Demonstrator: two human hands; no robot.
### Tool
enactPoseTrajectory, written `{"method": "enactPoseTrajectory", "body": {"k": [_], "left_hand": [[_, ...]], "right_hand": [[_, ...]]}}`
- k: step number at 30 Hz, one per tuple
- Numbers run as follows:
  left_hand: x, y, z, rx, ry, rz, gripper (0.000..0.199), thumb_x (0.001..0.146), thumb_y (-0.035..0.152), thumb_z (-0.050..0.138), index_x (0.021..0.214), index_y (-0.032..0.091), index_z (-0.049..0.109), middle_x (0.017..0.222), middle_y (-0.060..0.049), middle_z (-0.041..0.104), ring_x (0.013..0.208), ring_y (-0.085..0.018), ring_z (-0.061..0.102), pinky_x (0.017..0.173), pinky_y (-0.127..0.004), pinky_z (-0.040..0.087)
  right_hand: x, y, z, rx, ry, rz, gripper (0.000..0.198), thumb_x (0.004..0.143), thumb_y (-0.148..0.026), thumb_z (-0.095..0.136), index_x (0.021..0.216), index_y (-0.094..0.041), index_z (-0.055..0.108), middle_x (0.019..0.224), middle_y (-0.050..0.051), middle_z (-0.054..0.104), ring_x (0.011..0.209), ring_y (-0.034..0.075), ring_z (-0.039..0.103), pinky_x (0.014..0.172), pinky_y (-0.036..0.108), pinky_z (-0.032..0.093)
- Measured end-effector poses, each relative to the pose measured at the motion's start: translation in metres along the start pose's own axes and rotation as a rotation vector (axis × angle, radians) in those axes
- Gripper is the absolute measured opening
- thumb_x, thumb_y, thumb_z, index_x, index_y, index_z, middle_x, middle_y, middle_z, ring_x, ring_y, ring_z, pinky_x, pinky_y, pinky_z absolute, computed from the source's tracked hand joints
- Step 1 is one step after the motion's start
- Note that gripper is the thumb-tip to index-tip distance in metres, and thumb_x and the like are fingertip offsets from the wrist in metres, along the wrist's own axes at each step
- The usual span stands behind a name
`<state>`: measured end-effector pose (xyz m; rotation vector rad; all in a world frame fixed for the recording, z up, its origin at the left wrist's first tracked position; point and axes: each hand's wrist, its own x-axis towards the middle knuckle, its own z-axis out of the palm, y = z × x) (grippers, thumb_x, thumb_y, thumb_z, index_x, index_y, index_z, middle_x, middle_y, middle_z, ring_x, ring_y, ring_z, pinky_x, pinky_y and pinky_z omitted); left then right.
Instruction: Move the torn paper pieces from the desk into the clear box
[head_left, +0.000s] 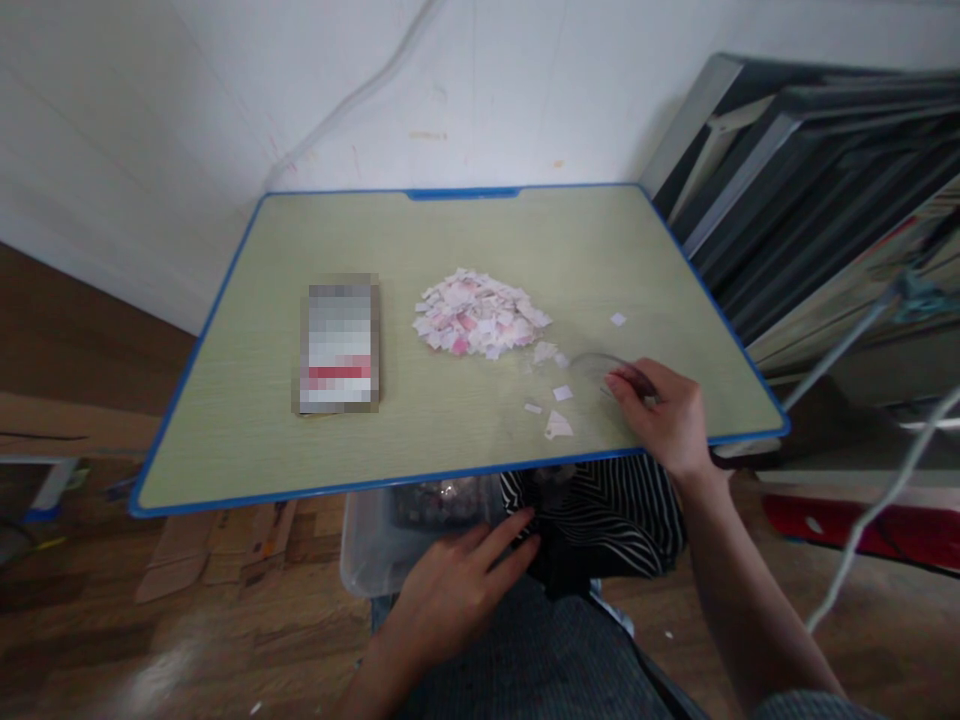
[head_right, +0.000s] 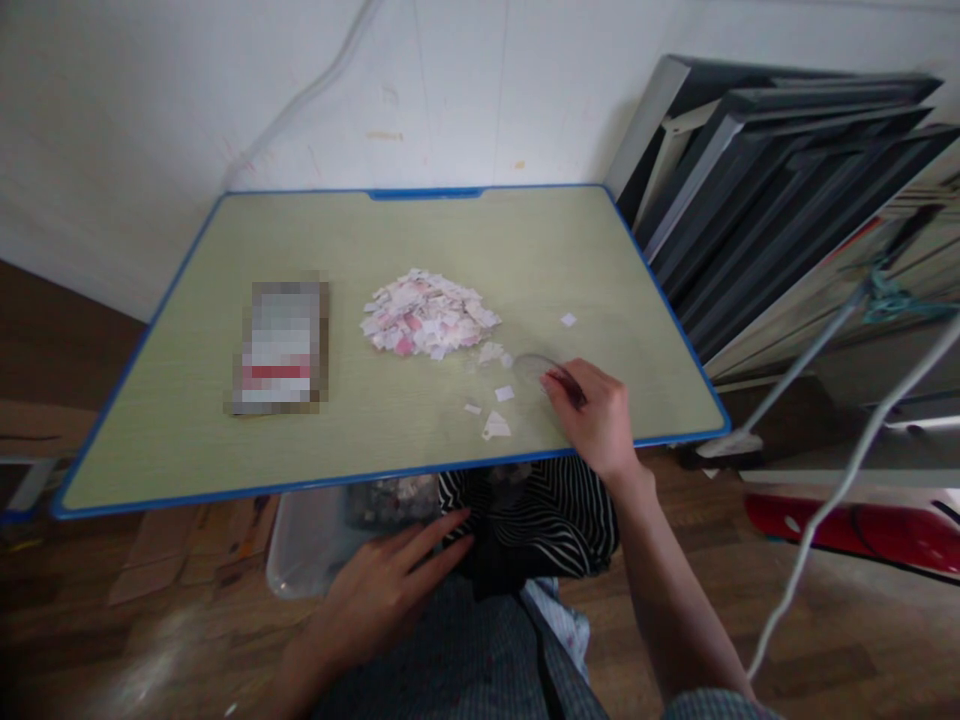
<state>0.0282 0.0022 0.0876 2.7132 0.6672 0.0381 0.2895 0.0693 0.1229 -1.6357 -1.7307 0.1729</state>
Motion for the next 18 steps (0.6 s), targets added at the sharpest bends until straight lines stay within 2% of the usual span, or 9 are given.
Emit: {"method": "enactPoseTrajectory", "body": {"k": [3, 8, 18], "left_hand": [[0.0, 0.0, 0.001, 0.001, 0.007, -0.004, 0.054, 0.074, 0.002, 0.036, 0.127, 0.016, 0.033, 0.136, -0.009, 0.032, 0.094, -0.02, 0.055, 0.068, -0.033, 0.052], [-0.001, 0.0, 0.002, -0.005, 0.019, 0.002, 0.054, 0.074, 0.002, 0.038, 0.126, 0.016, 0.034, 0.136, -0.009, 0.033, 0.093, -0.02, 0.055, 0.068, -0.033, 0.051], [0.0, 0.001, 0.0, 0.001, 0.004, -0.016, 0.055, 0.073, 0.002, 0.038, 0.126, 0.017, 0.034, 0.136, -0.008, 0.033, 0.095, -0.02, 0.054, 0.068, -0.033, 0.051]], "right_hand": [[-0.001, 0.003, 0.0, -0.012, 0.082, 0.033, 0.012, 0.076, -0.022, 0.054, 0.067, -0.016, 0.056, 0.061, 0.001, 0.056, 0.055, 0.011, 0.053, 0.052, 0.024, 0.043], [0.0, 0.01, -0.001, -0.004, 0.112, 0.09, 0.011, 0.076, -0.024, 0.054, 0.068, -0.017, 0.057, 0.062, 0.001, 0.058, 0.055, 0.011, 0.053, 0.052, 0.023, 0.043], [0.015, 0.011, 0.01, -0.001, 0.074, 0.131, 0.014, 0.076, -0.026, 0.052, 0.067, -0.017, 0.058, 0.061, 0.001, 0.057, 0.055, 0.012, 0.052, 0.051, 0.024, 0.042]]}}
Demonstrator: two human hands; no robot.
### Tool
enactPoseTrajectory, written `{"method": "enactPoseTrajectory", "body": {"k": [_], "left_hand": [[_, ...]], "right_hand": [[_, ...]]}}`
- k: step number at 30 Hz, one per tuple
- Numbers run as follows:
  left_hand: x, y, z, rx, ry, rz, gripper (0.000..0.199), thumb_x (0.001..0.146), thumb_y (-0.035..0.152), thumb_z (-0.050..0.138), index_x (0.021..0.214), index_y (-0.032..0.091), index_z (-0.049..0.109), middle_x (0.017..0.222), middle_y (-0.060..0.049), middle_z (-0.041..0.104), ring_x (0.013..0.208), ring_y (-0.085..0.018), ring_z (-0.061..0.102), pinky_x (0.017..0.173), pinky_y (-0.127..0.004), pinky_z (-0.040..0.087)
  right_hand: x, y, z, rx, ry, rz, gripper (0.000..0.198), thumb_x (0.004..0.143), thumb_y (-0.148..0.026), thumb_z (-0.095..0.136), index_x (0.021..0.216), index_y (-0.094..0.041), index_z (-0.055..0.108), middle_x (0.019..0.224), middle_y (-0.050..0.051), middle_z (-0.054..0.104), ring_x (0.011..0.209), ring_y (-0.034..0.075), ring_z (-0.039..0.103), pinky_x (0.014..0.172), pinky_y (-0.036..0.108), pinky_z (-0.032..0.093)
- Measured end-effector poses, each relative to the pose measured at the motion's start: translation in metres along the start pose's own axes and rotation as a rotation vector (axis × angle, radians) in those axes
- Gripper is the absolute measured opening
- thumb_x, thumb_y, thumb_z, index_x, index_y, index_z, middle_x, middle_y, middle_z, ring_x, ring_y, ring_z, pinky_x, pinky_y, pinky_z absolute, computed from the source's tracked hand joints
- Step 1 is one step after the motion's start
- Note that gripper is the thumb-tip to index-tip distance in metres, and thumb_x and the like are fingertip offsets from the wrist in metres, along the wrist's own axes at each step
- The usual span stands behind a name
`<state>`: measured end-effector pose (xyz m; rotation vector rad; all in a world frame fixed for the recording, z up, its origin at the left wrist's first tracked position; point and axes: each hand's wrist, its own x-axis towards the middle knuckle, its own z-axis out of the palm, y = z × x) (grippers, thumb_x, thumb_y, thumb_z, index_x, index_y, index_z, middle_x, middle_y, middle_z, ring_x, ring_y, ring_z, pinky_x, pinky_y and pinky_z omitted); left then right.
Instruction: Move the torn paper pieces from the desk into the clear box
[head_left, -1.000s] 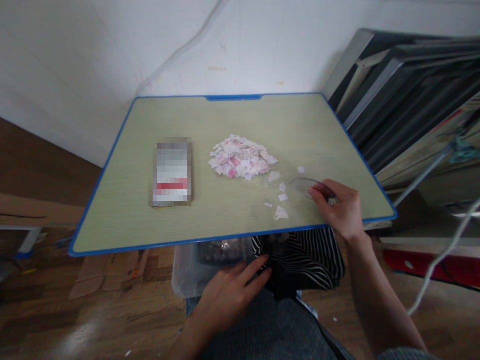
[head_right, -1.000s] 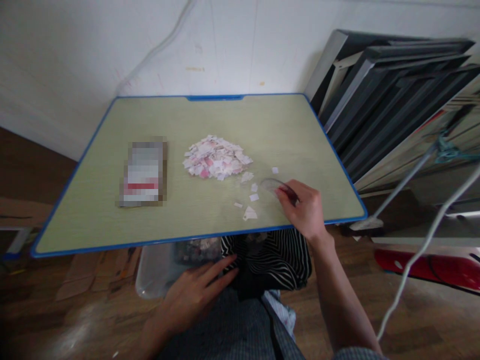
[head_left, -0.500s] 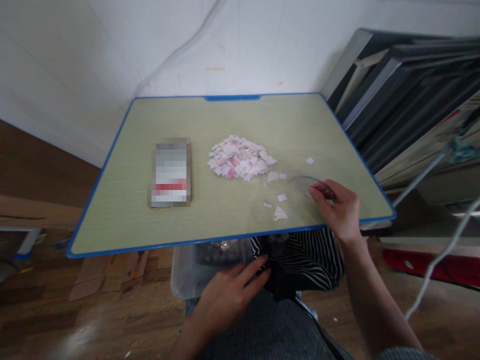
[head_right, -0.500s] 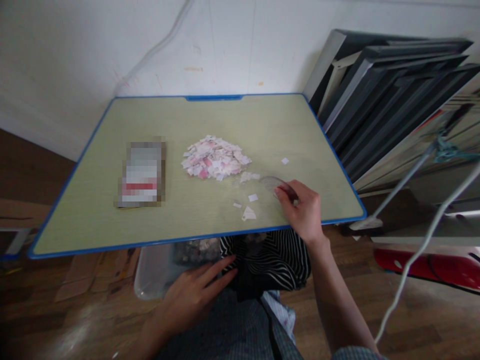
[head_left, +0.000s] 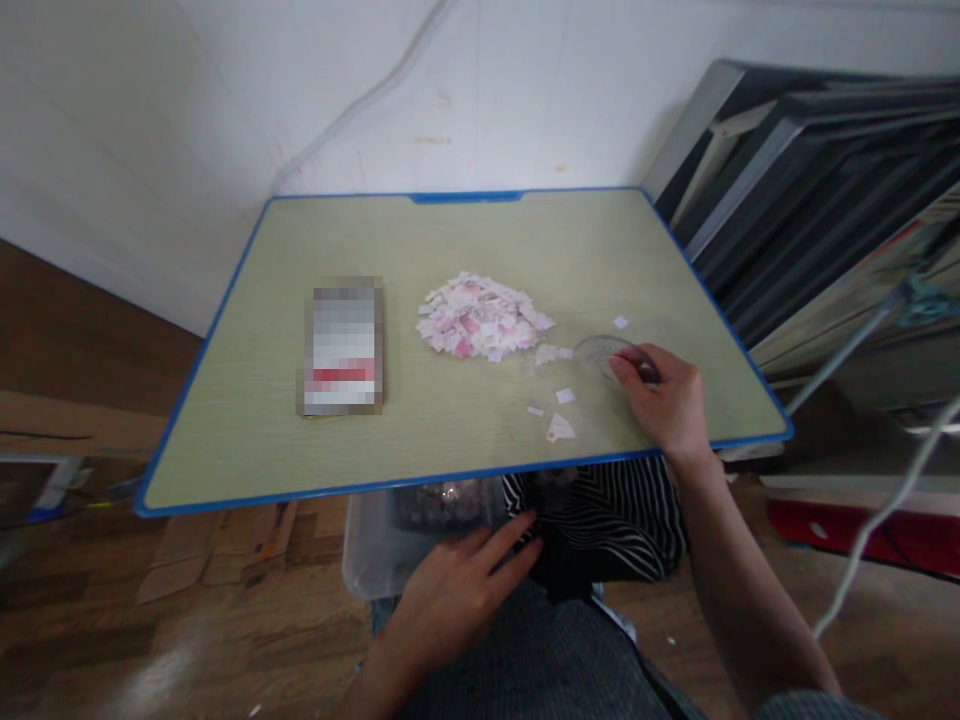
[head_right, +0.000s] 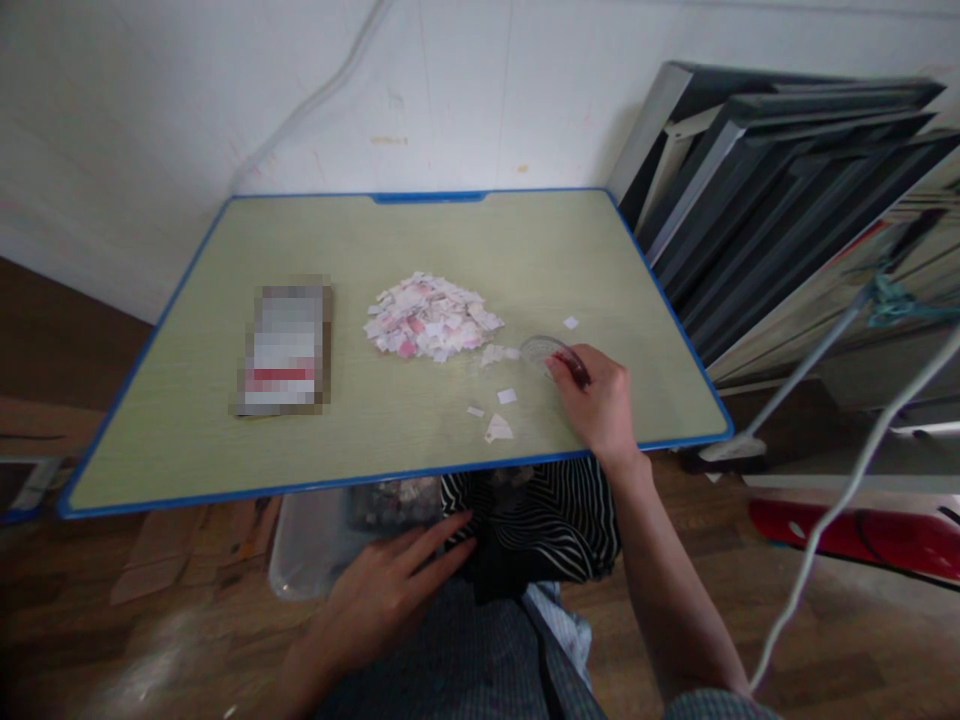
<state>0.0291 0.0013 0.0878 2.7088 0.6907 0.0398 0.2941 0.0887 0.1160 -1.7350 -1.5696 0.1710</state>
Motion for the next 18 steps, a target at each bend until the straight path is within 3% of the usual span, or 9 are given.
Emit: {"method": "enactPoseTrajectory", "body": {"k": [4, 10, 14, 18], "left_hand": [[-0.0005, -0.0003, 0.0, -0.004, -0.004, 0.013, 0.054, 0.075, 0.003, 0.038, 0.127, 0.016, 0.033, 0.136, -0.008, 0.032, 0.095, -0.02, 0.054, 0.068, -0.033, 0.051], [-0.0004, -0.0015, 0.0018, -0.007, 0.028, 0.016, 0.052, 0.077, 0.004, 0.039, 0.127, 0.016, 0.034, 0.135, -0.009, 0.033, 0.096, -0.02, 0.054, 0.069, -0.032, 0.051], [-0.0002, -0.0007, -0.0002, -0.017, -0.003, 0.016, 0.052, 0.077, 0.003, 0.039, 0.127, 0.016, 0.032, 0.136, -0.009, 0.032, 0.097, -0.02, 0.054, 0.069, -0.033, 0.051], [0.0002, -0.0004, -0.0028, -0.024, -0.029, 0.011, 0.053, 0.076, 0.003, 0.039, 0.127, 0.016, 0.032, 0.137, -0.009, 0.031, 0.096, -0.02, 0.054, 0.068, -0.033, 0.051]], "right_hand": [[-0.0027, -0.0028, -0.0072, 0.051, -0.069, -0.002, 0.014, 0.074, -0.026, 0.055, 0.064, -0.016, 0.057, 0.059, 0.0, 0.056, 0.053, 0.011, 0.052, 0.05, 0.024, 0.043], [-0.0023, -0.0018, -0.0066, 0.101, 0.039, 0.046, 0.015, 0.074, -0.027, 0.054, 0.063, -0.016, 0.055, 0.058, -0.001, 0.055, 0.051, 0.01, 0.051, 0.047, 0.022, 0.041], [-0.0002, 0.0021, -0.0017, 0.041, -0.012, 0.028, 0.016, 0.074, -0.028, 0.055, 0.063, -0.016, 0.056, 0.056, -0.001, 0.054, 0.051, 0.011, 0.051, 0.048, 0.024, 0.042], [-0.0015, 0.0017, -0.0012, 0.141, -0.02, 0.068, 0.016, 0.074, -0.029, 0.055, 0.063, -0.017, 0.055, 0.055, -0.002, 0.052, 0.046, 0.009, 0.047, 0.042, 0.022, 0.039]]}}
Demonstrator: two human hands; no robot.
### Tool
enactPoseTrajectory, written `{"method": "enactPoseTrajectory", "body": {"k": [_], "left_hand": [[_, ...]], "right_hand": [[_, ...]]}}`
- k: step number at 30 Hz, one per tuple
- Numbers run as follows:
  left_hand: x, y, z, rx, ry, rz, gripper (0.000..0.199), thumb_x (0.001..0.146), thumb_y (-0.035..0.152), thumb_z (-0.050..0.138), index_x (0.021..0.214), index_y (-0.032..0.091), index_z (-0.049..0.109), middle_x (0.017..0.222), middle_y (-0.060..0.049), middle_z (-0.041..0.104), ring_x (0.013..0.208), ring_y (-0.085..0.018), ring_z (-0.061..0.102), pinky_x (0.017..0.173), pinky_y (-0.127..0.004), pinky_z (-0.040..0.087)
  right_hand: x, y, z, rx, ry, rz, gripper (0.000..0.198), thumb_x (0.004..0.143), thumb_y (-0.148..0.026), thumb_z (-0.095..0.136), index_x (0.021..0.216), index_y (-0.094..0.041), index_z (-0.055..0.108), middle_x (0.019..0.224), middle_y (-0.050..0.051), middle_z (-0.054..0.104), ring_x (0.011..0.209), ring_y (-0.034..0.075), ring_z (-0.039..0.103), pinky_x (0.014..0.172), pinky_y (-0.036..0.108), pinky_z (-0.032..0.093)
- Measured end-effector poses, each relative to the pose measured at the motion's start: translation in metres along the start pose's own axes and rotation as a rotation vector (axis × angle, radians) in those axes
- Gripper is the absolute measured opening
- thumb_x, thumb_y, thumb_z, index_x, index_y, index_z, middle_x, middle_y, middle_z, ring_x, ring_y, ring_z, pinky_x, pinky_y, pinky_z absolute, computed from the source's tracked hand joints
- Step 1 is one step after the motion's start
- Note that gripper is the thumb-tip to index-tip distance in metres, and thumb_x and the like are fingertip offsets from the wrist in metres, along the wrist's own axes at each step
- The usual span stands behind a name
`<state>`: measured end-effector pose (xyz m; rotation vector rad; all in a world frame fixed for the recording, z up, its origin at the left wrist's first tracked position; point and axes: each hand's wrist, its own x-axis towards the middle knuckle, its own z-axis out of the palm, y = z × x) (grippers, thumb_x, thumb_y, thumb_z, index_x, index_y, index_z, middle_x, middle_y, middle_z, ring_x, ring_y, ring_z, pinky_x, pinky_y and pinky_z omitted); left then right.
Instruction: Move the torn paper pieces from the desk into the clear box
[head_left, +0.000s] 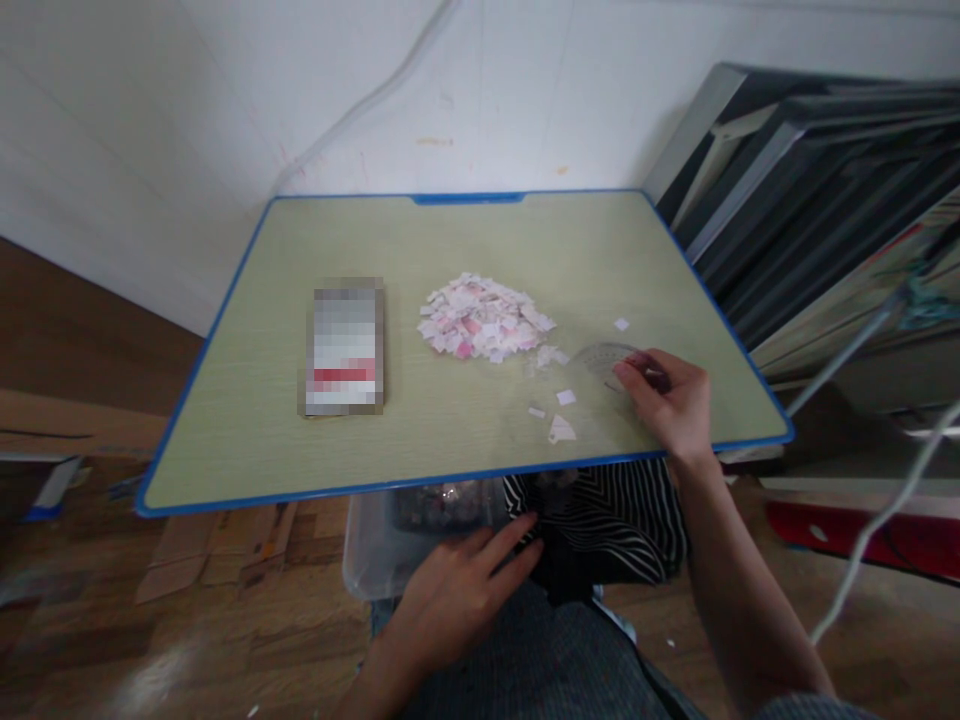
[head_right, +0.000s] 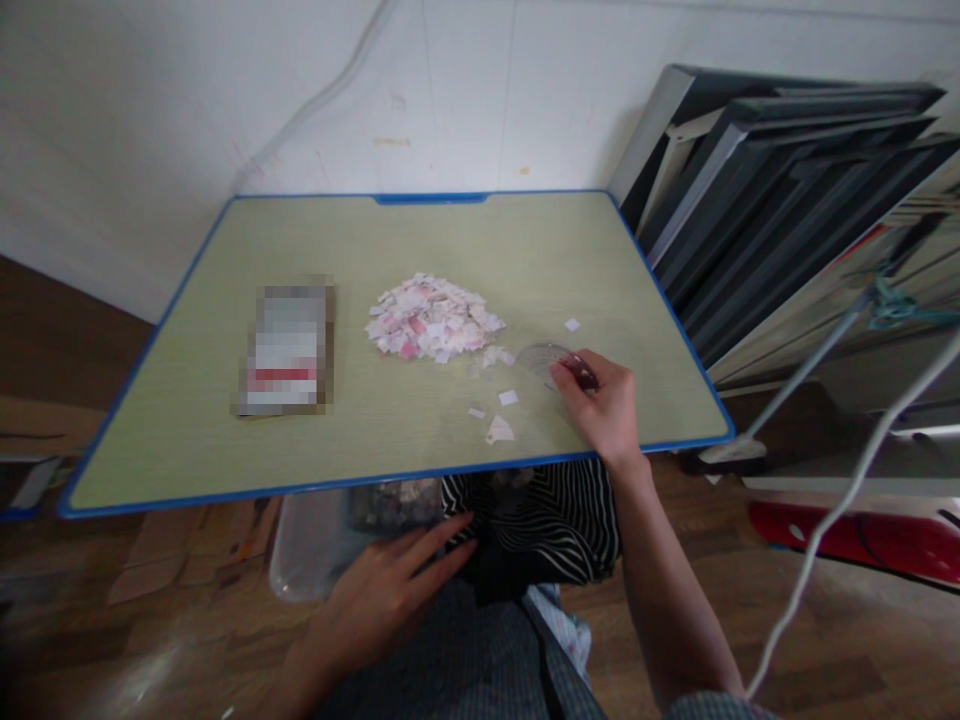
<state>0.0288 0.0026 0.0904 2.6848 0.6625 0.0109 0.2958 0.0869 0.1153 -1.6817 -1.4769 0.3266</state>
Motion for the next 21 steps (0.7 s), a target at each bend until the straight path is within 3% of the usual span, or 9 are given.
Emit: {"method": "enactPoseTrajectory", "body": {"k": [3, 10, 21], "left_hand": [[0.0001, -0.0005, -0.0004, 0.001, -0.004, -0.001, 0.054, 0.075, 0.003, 0.039, 0.127, 0.016, 0.032, 0.136, -0.009, 0.032, 0.097, -0.02, 0.053, 0.07, -0.033, 0.051], [-0.001, 0.0003, 0.0002, 0.005, -0.001, 0.005, 0.054, 0.076, 0.002, 0.037, 0.127, 0.016, 0.032, 0.137, -0.009, 0.031, 0.096, -0.02, 0.054, 0.07, -0.033, 0.051], [-0.0016, -0.0001, 0.0013, 0.011, -0.002, 0.001, 0.055, 0.075, 0.002, 0.038, 0.127, 0.016, 0.032, 0.137, -0.009, 0.031, 0.096, -0.02, 0.054, 0.069, -0.034, 0.051]], "right_hand": [[-0.0004, -0.0012, 0.0007, 0.031, 0.049, 0.022, 0.016, 0.074, -0.029, 0.055, 0.063, -0.017, 0.054, 0.055, -0.002, 0.052, 0.044, 0.008, 0.045, 0.04, 0.021, 0.037], [0.0014, -0.0006, 0.0024, -0.076, 0.001, -0.03, 0.016, 0.074, -0.027, 0.055, 0.062, -0.016, 0.056, 0.056, -0.001, 0.054, 0.049, 0.01, 0.048, 0.045, 0.022, 0.039], [0.0026, -0.0003, 0.0028, -0.071, -0.016, -0.034, 0.016, 0.074, -0.027, 0.054, 0.064, -0.016, 0.056, 0.057, 0.0, 0.055, 0.05, 0.01, 0.051, 0.046, 0.022, 0.041]]}}
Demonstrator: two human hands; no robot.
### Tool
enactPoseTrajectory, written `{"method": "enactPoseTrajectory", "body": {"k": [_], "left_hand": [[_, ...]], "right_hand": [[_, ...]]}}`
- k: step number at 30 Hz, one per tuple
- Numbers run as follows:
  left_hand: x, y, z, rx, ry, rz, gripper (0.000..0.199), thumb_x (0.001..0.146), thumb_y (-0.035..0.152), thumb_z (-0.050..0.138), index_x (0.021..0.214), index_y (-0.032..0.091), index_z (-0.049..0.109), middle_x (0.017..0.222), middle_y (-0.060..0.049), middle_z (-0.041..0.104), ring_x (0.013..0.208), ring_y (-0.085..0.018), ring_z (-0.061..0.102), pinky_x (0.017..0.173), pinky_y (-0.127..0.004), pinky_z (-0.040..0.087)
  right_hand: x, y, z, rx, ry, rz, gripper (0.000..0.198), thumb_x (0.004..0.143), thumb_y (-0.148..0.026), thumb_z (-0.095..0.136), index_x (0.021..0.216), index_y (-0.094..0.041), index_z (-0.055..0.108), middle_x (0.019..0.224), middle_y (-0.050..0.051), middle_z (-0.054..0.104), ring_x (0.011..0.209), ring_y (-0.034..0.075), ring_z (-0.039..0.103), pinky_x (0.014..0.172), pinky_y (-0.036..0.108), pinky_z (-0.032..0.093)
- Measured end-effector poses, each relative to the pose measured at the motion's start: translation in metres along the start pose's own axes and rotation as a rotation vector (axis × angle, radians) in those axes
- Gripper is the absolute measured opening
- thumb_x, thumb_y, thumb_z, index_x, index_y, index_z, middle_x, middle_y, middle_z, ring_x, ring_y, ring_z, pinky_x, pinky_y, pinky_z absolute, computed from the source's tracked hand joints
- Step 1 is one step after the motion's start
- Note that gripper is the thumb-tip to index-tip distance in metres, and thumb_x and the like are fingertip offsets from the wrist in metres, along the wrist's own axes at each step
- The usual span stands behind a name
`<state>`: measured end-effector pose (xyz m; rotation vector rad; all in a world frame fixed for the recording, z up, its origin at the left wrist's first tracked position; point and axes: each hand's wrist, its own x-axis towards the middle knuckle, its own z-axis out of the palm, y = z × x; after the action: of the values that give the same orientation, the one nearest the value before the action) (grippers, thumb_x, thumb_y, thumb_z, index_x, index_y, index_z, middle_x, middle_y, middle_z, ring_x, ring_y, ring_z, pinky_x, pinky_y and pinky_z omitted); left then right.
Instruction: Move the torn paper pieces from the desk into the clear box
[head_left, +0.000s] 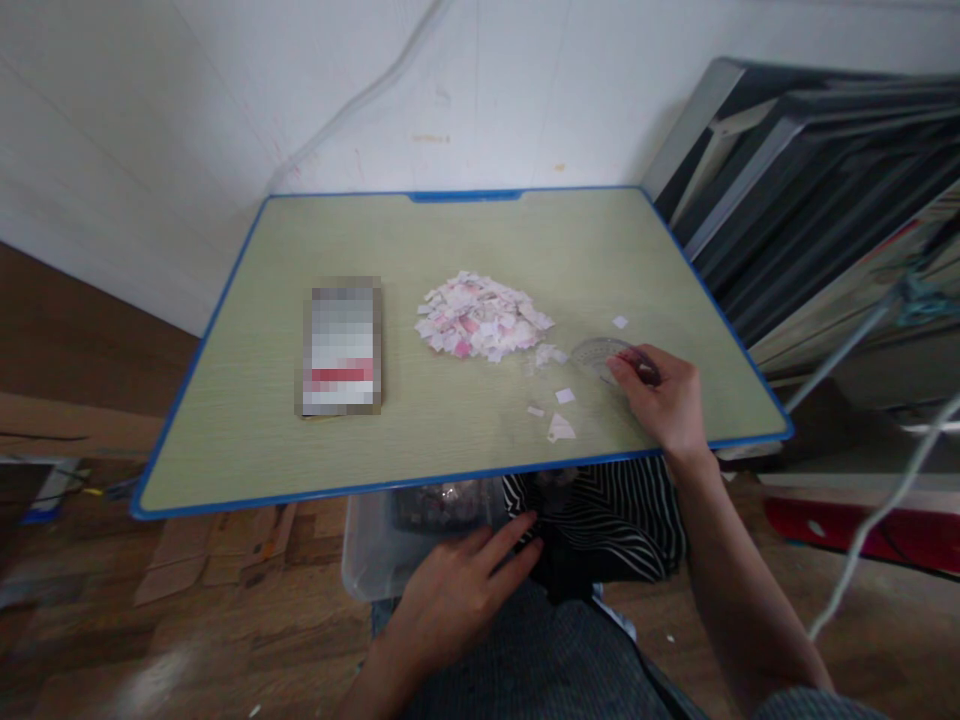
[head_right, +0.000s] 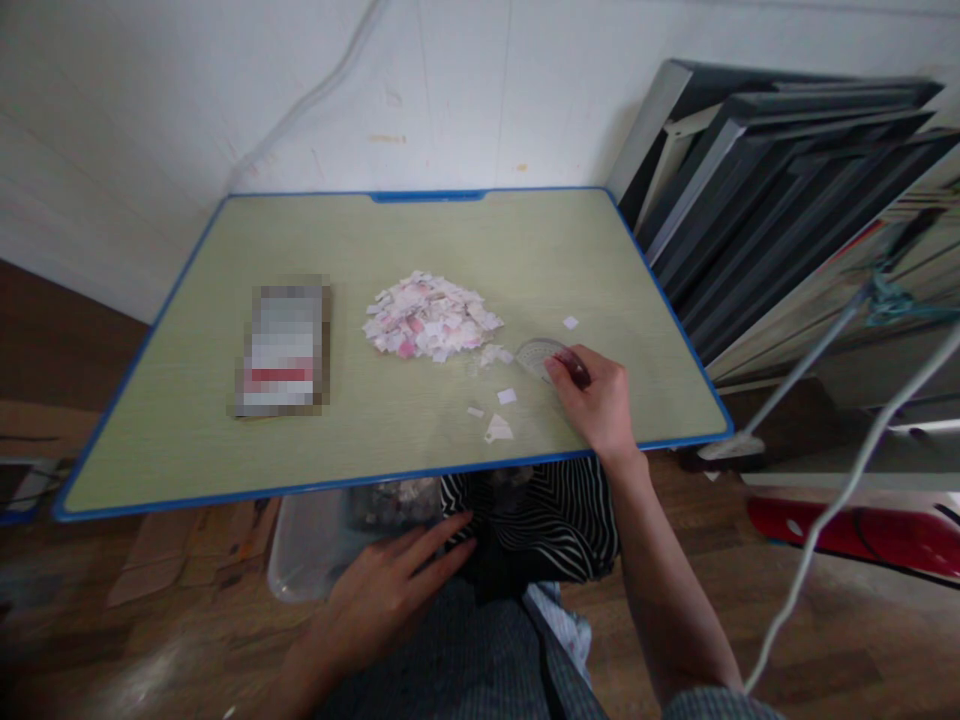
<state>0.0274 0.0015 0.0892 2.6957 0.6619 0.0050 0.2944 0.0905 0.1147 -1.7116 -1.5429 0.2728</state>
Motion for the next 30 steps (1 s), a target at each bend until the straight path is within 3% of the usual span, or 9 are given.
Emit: {"method": "enactPoseTrajectory", "body": {"k": [6, 11, 14, 19, 23, 25, 27, 30], "left_hand": [[0.001, 0.0, -0.001, -0.004, 0.007, 0.0, 0.055, 0.074, 0.002, 0.039, 0.127, 0.016, 0.033, 0.136, -0.009, 0.032, 0.097, -0.021, 0.054, 0.069, -0.034, 0.051], [0.001, 0.0, -0.001, 0.002, 0.03, 0.009, 0.053, 0.075, 0.003, 0.039, 0.126, 0.015, 0.034, 0.135, -0.01, 0.033, 0.095, -0.021, 0.054, 0.069, -0.033, 0.051], [0.001, 0.0, 0.0, 0.001, 0.03, 0.0, 0.052, 0.077, 0.003, 0.039, 0.127, 0.016, 0.034, 0.136, -0.009, 0.033, 0.095, -0.02, 0.054, 0.069, -0.033, 0.051], [0.002, 0.0, 0.001, -0.01, 0.006, -0.012, 0.053, 0.076, 0.004, 0.041, 0.127, 0.017, 0.033, 0.136, -0.01, 0.032, 0.098, -0.021, 0.054, 0.071, -0.034, 0.051], [0.002, 0.0, 0.0, -0.019, 0.004, -0.008, 0.055, 0.074, 0.003, 0.041, 0.127, 0.016, 0.033, 0.136, -0.01, 0.032, 0.099, -0.021, 0.053, 0.071, -0.034, 0.051], [0.002, -0.001, 0.001, -0.016, 0.009, -0.009, 0.054, 0.075, 0.003, 0.04, 0.127, 0.017, 0.033, 0.136, -0.01, 0.032, 0.098, -0.021, 0.053, 0.071, -0.034, 0.051], [0.002, -0.001, 0.001, -0.011, 0.013, -0.017, 0.053, 0.076, 0.003, 0.039, 0.127, 0.017, 0.033, 0.136, -0.009, 0.032, 0.097, -0.021, 0.054, 0.072, -0.034, 0.051], [0.002, 0.0, 0.002, -0.009, 0.008, -0.018, 0.055, 0.075, 0.002, 0.039, 0.127, 0.018, 0.032, 0.137, -0.009, 0.031, 0.098, -0.021, 0.054, 0.072, -0.034, 0.051]], "right_hand": [[0.0, -0.003, -0.004, -0.05, -0.048, -0.059, 0.016, 0.075, -0.027, 0.053, 0.064, -0.016, 0.056, 0.056, 0.0, 0.056, 0.05, 0.011, 0.051, 0.047, 0.023, 0.041], [-0.007, -0.014, -0.015, -0.273, -0.084, -0.246, 0.017, 0.079, -0.026, 0.05, 0.066, -0.016, 0.055, 0.06, 0.002, 0.056, 0.053, 0.012, 0.051, 0.05, 0.024, 0.039], [-0.012, -0.015, -0.02, -0.277, -0.154, -0.322, 0.017, 0.081, -0.025, 0.049, 0.066, -0.017, 0.053, 0.059, 0.001, 0.054, 0.052, 0.012, 0.05, 0.05, 0.024, 0.037], [-0.015, -0.013, -0.029, -0.259, -0.099, -0.258, 0.015, 0.079, -0.025, 0.051, 0.065, -0.018, 0.052, 0.059, 0.001, 0.055, 0.052, 0.013, 0.05, 0.051, 0.025, 0.038], [-0.011, -0.016, -0.045, -0.225, -0.233, -0.22, 0.017, 0.077, -0.027, 0.053, 0.062, -0.019, 0.052, 0.054, 0.0, 0.053, 0.048, 0.012, 0.049, 0.048, 0.024, 0.036], [-0.003, -0.013, -0.05, -0.212, -0.181, -0.174, 0.016, 0.075, -0.028, 0.055, 0.063, -0.019, 0.054, 0.056, 0.0, 0.055, 0.05, 0.012, 0.05, 0.049, 0.024, 0.037], [0.009, -0.004, -0.049, -0.199, 0.025, -0.079, 0.015, 0.074, -0.031, 0.056, 0.065, -0.019, 0.055, 0.06, 0.001, 0.056, 0.053, 0.013, 0.051, 0.052, 0.025, 0.039], [0.029, 0.018, -0.039, -0.2, 0.131, -0.014, 0.017, 0.076, -0.031, 0.052, 0.064, -0.019, 0.054, 0.058, 0.001, 0.053, 0.05, 0.012, 0.048, 0.048, 0.026, 0.036]]}}
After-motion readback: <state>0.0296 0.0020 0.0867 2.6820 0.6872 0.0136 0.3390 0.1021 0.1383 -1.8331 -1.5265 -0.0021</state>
